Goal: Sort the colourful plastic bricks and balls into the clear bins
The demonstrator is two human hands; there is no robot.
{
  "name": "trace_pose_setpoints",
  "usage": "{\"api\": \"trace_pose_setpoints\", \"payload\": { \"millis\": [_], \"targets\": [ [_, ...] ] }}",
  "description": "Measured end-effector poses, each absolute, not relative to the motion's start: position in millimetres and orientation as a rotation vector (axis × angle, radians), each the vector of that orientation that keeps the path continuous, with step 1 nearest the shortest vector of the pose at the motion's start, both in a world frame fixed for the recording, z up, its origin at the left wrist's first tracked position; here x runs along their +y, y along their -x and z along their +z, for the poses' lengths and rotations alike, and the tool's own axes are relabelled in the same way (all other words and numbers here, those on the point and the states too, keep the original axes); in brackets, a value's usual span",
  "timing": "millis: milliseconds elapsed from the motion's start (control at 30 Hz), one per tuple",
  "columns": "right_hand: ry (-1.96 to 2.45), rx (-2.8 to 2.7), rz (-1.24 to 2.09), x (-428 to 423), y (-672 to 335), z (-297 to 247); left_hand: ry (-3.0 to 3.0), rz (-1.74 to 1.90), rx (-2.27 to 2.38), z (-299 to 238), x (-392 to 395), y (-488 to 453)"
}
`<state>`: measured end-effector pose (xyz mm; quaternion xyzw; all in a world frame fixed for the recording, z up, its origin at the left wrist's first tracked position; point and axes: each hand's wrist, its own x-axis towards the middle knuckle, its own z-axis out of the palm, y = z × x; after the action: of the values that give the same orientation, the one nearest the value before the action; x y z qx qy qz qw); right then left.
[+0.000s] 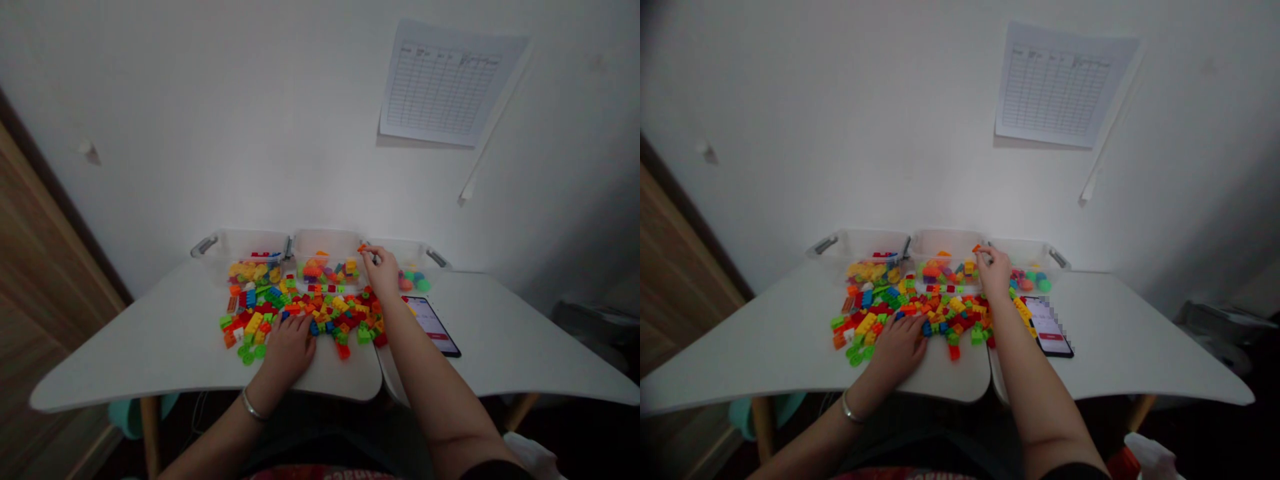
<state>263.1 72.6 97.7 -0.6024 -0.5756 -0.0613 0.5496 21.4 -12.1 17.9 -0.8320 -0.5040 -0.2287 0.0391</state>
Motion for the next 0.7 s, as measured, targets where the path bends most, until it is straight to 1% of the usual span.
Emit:
{"api": "trace_pose_setpoints", "payload": {
  "millis": [133,467,700],
  "targets": [
    [1.418,-1.416,-0.117,87.2,-262.7,93.3,2.551,-0.702,-1.545,16.8,-11.8,-21.0],
    [1.541,-1.667,-0.306,91.1,-240.0,84.6,2.566,-0.675,-1.543,17.3,-11.4,-20.1],
    [1.6,-1.784,-0.346,88.0,-240.0,82.1,2.564,-0.67,-1.541,16.6,-11.5,-19.9]
  ]
}}
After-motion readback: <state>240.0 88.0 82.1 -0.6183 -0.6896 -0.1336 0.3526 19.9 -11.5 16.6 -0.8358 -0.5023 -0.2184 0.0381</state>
